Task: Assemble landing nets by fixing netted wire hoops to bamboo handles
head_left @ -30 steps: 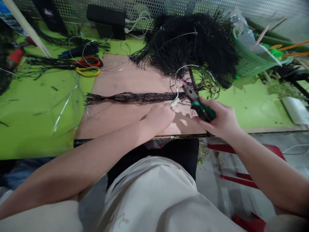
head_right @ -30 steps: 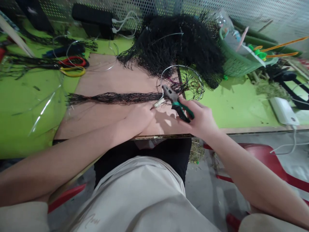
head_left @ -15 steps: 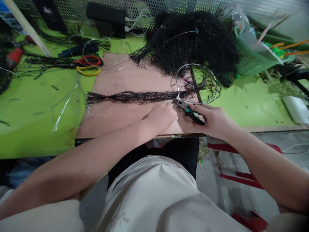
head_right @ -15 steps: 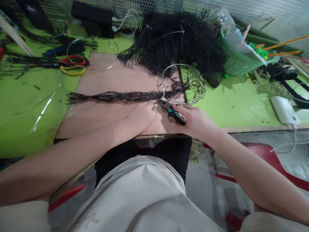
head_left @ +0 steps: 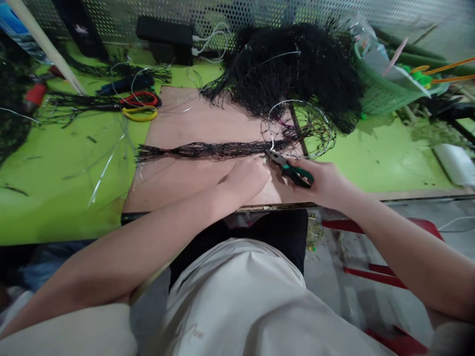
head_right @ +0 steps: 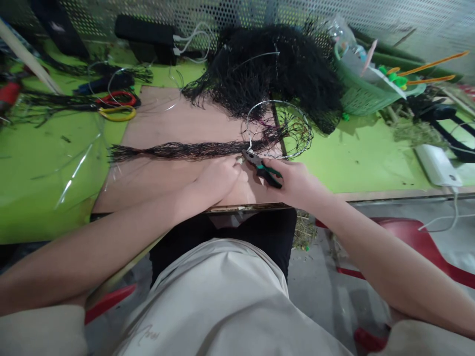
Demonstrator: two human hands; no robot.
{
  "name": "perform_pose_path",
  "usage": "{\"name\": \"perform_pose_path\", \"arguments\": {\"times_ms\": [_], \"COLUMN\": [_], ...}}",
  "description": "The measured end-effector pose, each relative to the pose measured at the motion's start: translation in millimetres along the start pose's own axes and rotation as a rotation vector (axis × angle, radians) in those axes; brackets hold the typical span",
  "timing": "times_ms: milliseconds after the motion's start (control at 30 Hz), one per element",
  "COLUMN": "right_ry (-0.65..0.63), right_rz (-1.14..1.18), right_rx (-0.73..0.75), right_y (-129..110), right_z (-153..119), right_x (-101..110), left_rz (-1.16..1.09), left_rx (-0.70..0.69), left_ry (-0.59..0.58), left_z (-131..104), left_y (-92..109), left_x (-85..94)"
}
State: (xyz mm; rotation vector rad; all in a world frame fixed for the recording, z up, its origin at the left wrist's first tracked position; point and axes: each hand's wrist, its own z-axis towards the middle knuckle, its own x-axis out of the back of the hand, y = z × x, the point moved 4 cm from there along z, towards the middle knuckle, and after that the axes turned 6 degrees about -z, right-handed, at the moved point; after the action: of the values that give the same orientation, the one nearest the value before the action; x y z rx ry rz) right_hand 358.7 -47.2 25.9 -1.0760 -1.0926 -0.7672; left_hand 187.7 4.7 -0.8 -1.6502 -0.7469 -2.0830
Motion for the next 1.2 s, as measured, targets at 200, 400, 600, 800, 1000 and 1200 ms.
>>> {"name": "perform_pose_path", "arguments": {"times_ms": [200, 400, 600, 800, 1000, 1200], "right_ry": [-0.036, -0.136, -0.1, -0.152, -0.166, -0.047], "right_rz": [0.605, 1.415, 1.498, 1.466, 1.399, 1.346], "right_rx": [-0.32, -0.498, -0.663, -0.805, -0.843, -0.736], "right_y": [13, -23, -52, -56, -57, -54], "right_z": [-7, -48, -82, -98, -90, -83], "right_x": [4, -7, -38, -37, -25, -20], "left_rz": [-0.011, -0.056, -0.076, -0.083, -0.12, -0.142], "left_rx": [0.008, -0.013, -0.087, -0.181, -0.203, -0.189], "left_ry": [-0.085, -0.158, -0.192, -0.22, -0.194, -0.162], "left_z": [-1, -11, -24, -41, -43, -41], "left_y": [1, -2, 7, 15, 13, 13], "left_x": [6.2, 10.6, 13.5, 13.7, 12.5, 12.6]}}
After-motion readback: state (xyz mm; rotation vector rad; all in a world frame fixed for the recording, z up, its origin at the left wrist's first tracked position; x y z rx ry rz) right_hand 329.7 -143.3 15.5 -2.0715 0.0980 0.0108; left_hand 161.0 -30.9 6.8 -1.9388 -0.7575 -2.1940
